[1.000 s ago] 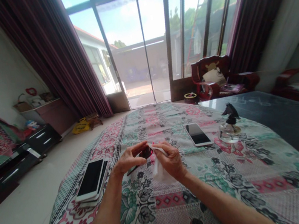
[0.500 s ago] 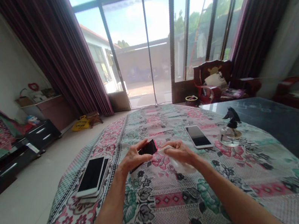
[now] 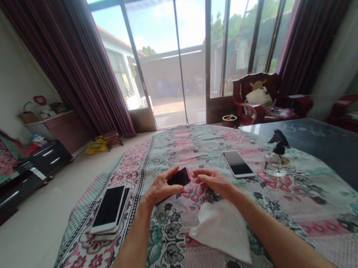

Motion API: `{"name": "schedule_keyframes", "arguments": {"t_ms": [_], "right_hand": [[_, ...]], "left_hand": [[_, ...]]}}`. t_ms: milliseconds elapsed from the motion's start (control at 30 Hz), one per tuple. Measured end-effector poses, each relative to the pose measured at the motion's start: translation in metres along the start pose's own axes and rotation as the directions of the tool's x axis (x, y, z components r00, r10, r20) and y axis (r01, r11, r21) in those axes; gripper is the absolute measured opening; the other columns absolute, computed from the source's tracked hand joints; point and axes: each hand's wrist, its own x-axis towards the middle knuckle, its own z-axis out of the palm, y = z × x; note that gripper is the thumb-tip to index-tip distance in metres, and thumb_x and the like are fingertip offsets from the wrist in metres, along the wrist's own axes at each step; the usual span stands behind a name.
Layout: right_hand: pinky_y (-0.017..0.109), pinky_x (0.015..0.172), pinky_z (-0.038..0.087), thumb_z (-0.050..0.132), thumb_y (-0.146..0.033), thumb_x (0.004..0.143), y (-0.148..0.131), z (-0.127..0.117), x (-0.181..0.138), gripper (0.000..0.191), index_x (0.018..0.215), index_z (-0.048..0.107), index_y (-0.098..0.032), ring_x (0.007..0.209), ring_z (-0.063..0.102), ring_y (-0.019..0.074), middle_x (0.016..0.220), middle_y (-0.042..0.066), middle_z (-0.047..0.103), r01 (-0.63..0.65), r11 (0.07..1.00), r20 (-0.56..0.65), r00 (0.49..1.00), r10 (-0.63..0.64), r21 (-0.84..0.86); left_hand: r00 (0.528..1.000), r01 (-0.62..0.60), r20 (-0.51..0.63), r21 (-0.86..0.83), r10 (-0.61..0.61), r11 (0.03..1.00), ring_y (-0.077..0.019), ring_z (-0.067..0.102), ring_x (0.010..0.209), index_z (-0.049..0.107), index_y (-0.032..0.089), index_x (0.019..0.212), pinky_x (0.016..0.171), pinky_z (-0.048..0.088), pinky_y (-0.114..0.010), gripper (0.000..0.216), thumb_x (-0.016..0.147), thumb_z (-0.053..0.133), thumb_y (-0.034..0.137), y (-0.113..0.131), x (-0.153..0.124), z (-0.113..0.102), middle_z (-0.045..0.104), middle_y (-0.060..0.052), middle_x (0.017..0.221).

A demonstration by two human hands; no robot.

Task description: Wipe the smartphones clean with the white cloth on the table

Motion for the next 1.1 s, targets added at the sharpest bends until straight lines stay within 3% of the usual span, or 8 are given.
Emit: {"name": "schedule_keyframes", "arguments": {"t_ms": [133,300,400,500,600,800,967,1100], "right_hand": [[0.027,0.068,0.051,0.064,-0.038,0.070,-0.003,0.004,0.001,0.037,0.102,0.069,-0.020,0.080,0.065,0.0145,0.105,0.006,0.070,0.054,0.998,-0.046,0.998,-0.053,0.023],[0.029,0.069,0.052,0.061,-0.034,0.071,0.000,0.004,0.004,0.034,0.099,0.070,-0.018,0.072,0.063,0.0138,0.093,0.005,0.072,0.111,0.993,-0.120,0.986,-0.116,-0.047],[0.031,0.071,0.053,0.057,-0.036,0.073,0.005,0.003,0.006,0.034,0.098,0.070,-0.016,0.071,0.064,0.0154,0.089,0.005,0.073,0.150,0.980,-0.135,0.977,-0.167,-0.126],[0.034,0.081,0.052,0.054,-0.034,0.072,0.010,0.002,0.008,0.030,0.091,0.072,-0.019,0.085,0.066,0.0187,0.093,0.005,0.073,0.219,0.948,-0.162,0.952,-0.259,-0.229],[0.036,0.087,0.051,0.051,-0.031,0.071,0.014,0.000,0.009,0.028,0.086,0.072,-0.021,0.089,0.066,0.0197,0.092,0.004,0.073,0.233,0.913,-0.182,0.935,-0.305,-0.334],[0.036,0.083,0.053,0.048,-0.030,0.072,0.020,-0.001,0.008,0.031,0.088,0.073,-0.022,0.083,0.067,0.0196,0.088,0.003,0.073,0.246,0.873,-0.138,0.934,-0.330,-0.421],[0.039,0.086,0.051,0.049,-0.033,0.075,0.023,0.001,0.008,0.031,0.092,0.072,-0.022,0.089,0.066,0.0217,0.094,0.006,0.073,0.264,0.845,-0.127,0.925,-0.359,-0.465],[0.038,0.086,0.051,0.048,-0.034,0.075,0.022,0.001,0.009,0.035,0.097,0.070,-0.019,0.091,0.066,0.0227,0.099,0.009,0.072,0.231,0.841,-0.242,0.890,-0.386,-0.490]], "left_hand": [[1.000,-0.015,-0.003,0.089,0.015,0.996,-0.0299,0.054,0.122,0.049,0.018,0.137,0.105,0.040,-0.038,0.080,0.062,0.076,0.028,0.005,-0.001,0.002,0.059,-0.007,0.133],[0.999,-0.046,0.036,0.278,0.038,0.960,-0.0274,0.062,0.106,0.047,0.016,0.139,0.091,0.048,-0.034,0.079,0.065,0.072,0.027,0.008,0.000,0.012,0.066,-0.007,0.122],[0.985,-0.169,0.088,0.436,0.146,0.884,-0.0282,0.058,0.114,0.050,0.017,0.136,0.099,0.042,-0.035,0.076,0.063,0.072,0.024,0.006,0.003,0.022,0.061,-0.009,0.129],[0.968,-0.244,0.183,0.550,0.170,0.799,-0.0295,0.051,0.122,0.050,0.019,0.134,0.106,0.034,-0.037,0.073,0.063,0.069,0.021,0.008,0.004,0.031,0.056,-0.011,0.135],[0.972,-0.226,0.196,0.626,0.130,0.747,-0.0315,0.052,0.120,0.053,0.018,0.129,0.105,0.034,-0.038,0.068,0.063,0.068,0.021,0.015,0.004,0.039,0.058,-0.013,0.131],[0.975,-0.216,0.201,0.741,0.096,0.636,-0.0357,0.057,0.108,0.057,0.014,0.120,0.098,0.037,-0.042,0.059,0.063,0.069,0.023,0.028,0.002,0.045,0.064,-0.016,0.115],[0.990,-0.111,0.138,0.702,0.018,0.703,-0.0324,0.061,0.101,0.058,0.018,0.116,0.087,0.044,-0.036,0.052,0.067,0.068,0.032,0.026,0.000,0.042,0.066,-0.013,0.108],[0.989,0.146,-0.107,0.716,-0.100,0.682,-0.0350,0.062,0.099,0.057,0.015,0.113,0.081,0.046,-0.038,0.050,0.071,0.064,0.040,0.022,0.000,0.042,0.066,-0.018,0.105]]}}
